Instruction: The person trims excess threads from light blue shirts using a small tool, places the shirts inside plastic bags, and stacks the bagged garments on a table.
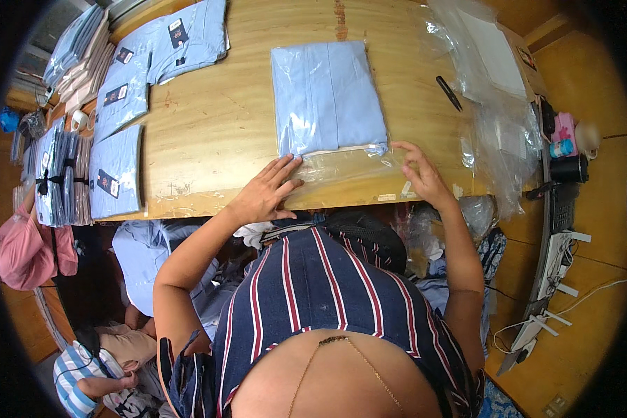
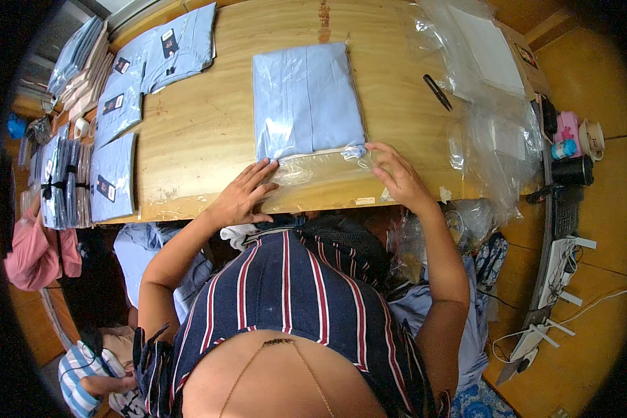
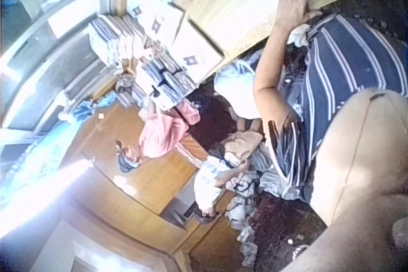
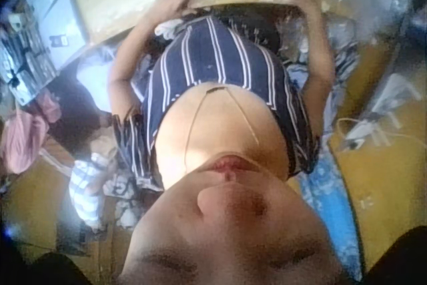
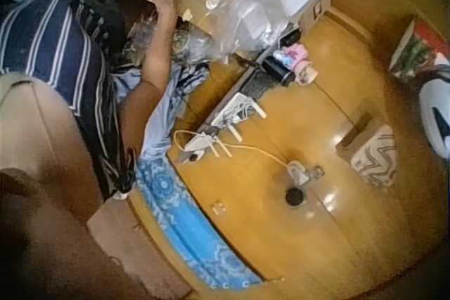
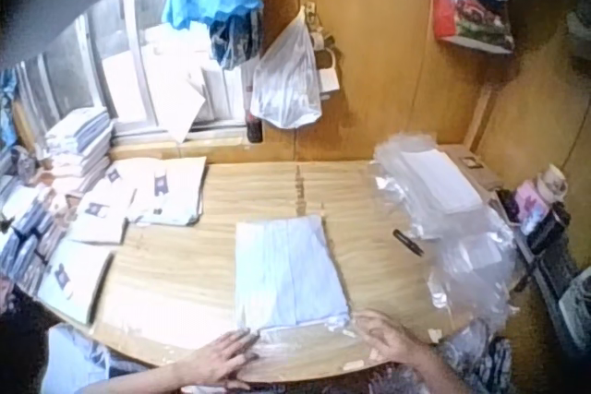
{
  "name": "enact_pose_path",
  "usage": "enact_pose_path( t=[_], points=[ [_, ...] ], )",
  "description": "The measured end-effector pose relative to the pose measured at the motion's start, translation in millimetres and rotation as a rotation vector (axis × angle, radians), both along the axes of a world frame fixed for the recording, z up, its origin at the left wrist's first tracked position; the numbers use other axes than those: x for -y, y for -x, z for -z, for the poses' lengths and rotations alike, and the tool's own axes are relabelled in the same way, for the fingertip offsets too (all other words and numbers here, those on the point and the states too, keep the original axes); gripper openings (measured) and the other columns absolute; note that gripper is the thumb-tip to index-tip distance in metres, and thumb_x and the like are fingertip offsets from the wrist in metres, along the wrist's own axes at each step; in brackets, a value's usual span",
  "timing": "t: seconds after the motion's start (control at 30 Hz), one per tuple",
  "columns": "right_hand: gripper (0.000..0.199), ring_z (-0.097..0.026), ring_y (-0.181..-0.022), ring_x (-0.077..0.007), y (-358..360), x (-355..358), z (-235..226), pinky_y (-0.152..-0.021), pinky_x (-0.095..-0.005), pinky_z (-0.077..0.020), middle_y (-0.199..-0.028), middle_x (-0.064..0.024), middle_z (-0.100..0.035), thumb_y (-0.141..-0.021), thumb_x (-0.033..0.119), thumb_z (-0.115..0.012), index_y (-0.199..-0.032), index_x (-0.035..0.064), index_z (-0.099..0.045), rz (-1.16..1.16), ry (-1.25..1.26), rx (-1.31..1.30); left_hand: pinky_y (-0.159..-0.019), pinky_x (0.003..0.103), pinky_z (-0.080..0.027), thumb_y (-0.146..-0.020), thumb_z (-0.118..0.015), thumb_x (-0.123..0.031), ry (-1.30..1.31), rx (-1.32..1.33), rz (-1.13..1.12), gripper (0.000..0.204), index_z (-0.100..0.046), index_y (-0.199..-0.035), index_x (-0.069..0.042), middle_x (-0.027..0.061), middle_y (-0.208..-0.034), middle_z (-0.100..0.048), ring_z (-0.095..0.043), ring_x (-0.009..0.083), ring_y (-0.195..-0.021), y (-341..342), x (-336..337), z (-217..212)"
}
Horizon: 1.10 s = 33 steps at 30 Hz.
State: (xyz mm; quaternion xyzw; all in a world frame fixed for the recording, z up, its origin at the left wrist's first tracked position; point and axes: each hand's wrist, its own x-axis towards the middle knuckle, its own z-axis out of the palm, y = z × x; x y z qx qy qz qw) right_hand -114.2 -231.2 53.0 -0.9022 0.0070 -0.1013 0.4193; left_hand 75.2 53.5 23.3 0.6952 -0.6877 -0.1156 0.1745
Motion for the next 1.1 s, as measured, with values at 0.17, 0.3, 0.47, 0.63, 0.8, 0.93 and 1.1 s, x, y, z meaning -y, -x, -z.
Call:
enact_pose_path(
  t=[0.17,0.3,0.47,0.63,0.8,0.93,1.1],
  points=[
    [0.011,-0.057,-0.081,-0.0176,-33.8,6.4,33.5,-0.072,-0.0286,-0.0455,-0.104,-0.0131,-0.051,-0.091,0.014,-0.037,-0.098,0.0056,-0.034,0.102,-0.539,0.11,-0.089,0.041,-0.037,-0.079,-0.055,-0.022,0.073,-0.259,-0.194,0.034,-0.044,-0.105,-0.003,0.0221,-0.118,-0.043,-0.044,0.0354,-0.106,-5.1,4.0,13.1],
    [0.013,-0.061,-0.068,-0.0193,-46.4,10.8,46.9,-0.06,-0.0271,-0.0495,-0.097,-0.0171,-0.053,-0.093,0.02,-0.03,-0.099,0.0081,-0.029,0.153,-0.434,-0.048,-0.071,0.039,-0.045,-0.082,-0.047,-0.008,0.136,-0.47,-0.382,0.014,-0.043,-0.093,0.001,0.0221,-0.105,-0.051,-0.055,0.0338,-0.084,-10.0,12.8,9.5],
    [0.011,-0.058,-0.058,-0.0158,-63.1,13.8,30.5,-0.052,-0.0243,-0.0462,-0.082,-0.0111,-0.057,-0.092,0.016,-0.035,-0.096,0.0066,-0.034,0.307,-0.561,0.04,-0.056,0.033,-0.045,-0.088,-0.04,-0.011,0.383,-0.581,-0.551,0.012,-0.04,-0.086,0.001,0.0181,-0.083,-0.058,-0.056,0.0293,-0.063,-11.1,17.5,34.6],
    [0.012,-0.057,-0.052,-0.0159,-110.6,7.1,25.9,-0.046,-0.0245,-0.0446,-0.073,-0.0103,-0.056,-0.092,0.017,-0.033,-0.096,0.0063,-0.035,0.526,-0.578,0.111,-0.045,0.031,-0.041,-0.092,-0.034,-0.015,0.452,-0.733,-0.889,0.017,-0.037,-0.085,-0.001,0.0122,-0.065,-0.059,-0.052,0.0207,-0.047,-7.1,49.2,34.4],
    [0.018,-0.056,-0.045,-0.0181,-143.7,5.8,21.4,-0.04,-0.0274,-0.0438,-0.066,-0.0121,-0.055,-0.092,0.021,-0.031,-0.096,0.0051,-0.037,0.733,-0.346,-0.161,-0.045,0.037,-0.041,-0.092,-0.031,-0.018,0.339,-0.596,-1.103,0.018,-0.034,-0.087,-0.001,0.0145,-0.054,-0.052,-0.053,0.0291,-0.046,-10.8,67.4,25.7],
    [0.02,-0.058,-0.051,-0.025,-160.4,3.7,6.3,-0.049,-0.0357,-0.0454,-0.065,-0.0143,-0.055,-0.092,0.024,-0.03,-0.098,0.0072,-0.039,0.762,-0.061,-0.415,-0.049,0.043,-0.041,-0.09,-0.033,-0.014,0.24,-0.416,-1.118,0.016,-0.036,-0.085,0.0,0.0203,-0.059,-0.054,-0.054,0.037,-0.053,-25.0,71.1,37.1],
    [0.025,-0.056,-0.082,-0.0312,-175.5,16.2,48.0,-0.07,-0.0437,-0.041,-0.081,-0.0171,-0.057,-0.087,0.022,-0.036,-0.112,0.0166,-0.039,0.755,0.433,-0.534,-0.054,0.045,-0.044,-0.085,-0.037,-0.014,-0.079,-0.145,-1.08,0.017,-0.043,-0.082,0.002,0.0235,-0.065,-0.057,-0.056,0.0393,-0.061,-34.8,81.1,20.4]
  ],
)
